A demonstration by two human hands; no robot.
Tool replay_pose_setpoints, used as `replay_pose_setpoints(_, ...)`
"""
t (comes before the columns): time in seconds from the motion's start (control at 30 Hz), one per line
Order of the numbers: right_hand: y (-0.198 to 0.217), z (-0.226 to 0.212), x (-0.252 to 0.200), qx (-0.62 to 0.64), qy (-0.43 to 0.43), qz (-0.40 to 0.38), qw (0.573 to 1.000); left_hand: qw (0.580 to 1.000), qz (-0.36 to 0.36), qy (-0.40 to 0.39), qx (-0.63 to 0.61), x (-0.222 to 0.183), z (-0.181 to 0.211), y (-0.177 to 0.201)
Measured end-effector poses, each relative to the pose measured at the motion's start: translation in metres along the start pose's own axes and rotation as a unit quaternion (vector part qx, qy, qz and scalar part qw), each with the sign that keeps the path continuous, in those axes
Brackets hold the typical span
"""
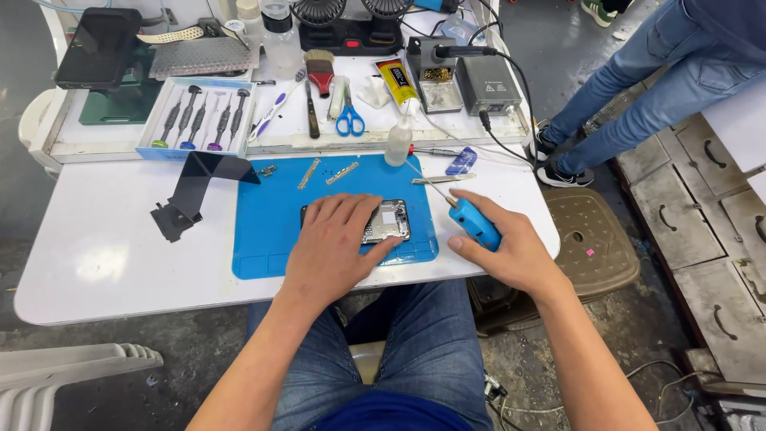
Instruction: A person is disassembling a mobile phone at a workbench using a screwdriver and a pry tool to access internal components.
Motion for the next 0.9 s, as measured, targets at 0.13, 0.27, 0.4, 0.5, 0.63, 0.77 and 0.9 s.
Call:
replay_pose_setpoints(0.13,0.004,-0.006,0.001,0.013,0.035,-0.001,0.999,1.000,-0.012,0.005,0.000,-0.001,0.000,-0.002)
replay_pose_setpoints(0.27,0.004,0.002,-0.004,0.043,0.035,0.007,0.998,1.000,-0.013,0.007,0.000,-0.001,0.001,-0.002)
replay_pose_setpoints(0.4,0.004,0.023,-0.007,0.022,0.037,0.042,0.998,1.000,-0.014,0.007,-0.005,-0.002,0.001,0.000)
replay_pose_setpoints(0.5,0.011,0.036,-0.009,-0.040,0.012,0.056,0.998,1.000,-0.013,0.010,-0.006,0.000,0.001,0.000)
replay_pose_setpoints(0.63,0.024,0.030,-0.017,-0.122,-0.063,0.018,0.990,1.000,-0.013,0.018,-0.008,0.000,-0.002,-0.004)
replay_pose_setpoints(0.77,0.023,0.016,-0.012,-0.125,-0.073,-0.003,0.989,1.000,-0.024,0.018,-0.006,0.002,-0.003,-0.006)
replay_pose_setpoints(0.9,0.018,0.015,-0.009,-0.148,-0.063,-0.022,0.987,1.000,-0.019,0.021,-0.010,0.001,-0.004,-0.006)
Point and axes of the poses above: each hand's wrist, its own x-axis towards the middle knuckle, its own y-axis out of the back of the hand, z = x × y, the point moved 10 cm from there along x, towards the middle knuckle, and after that the axes turned 3 degrees about y, right-handed, at the moved point
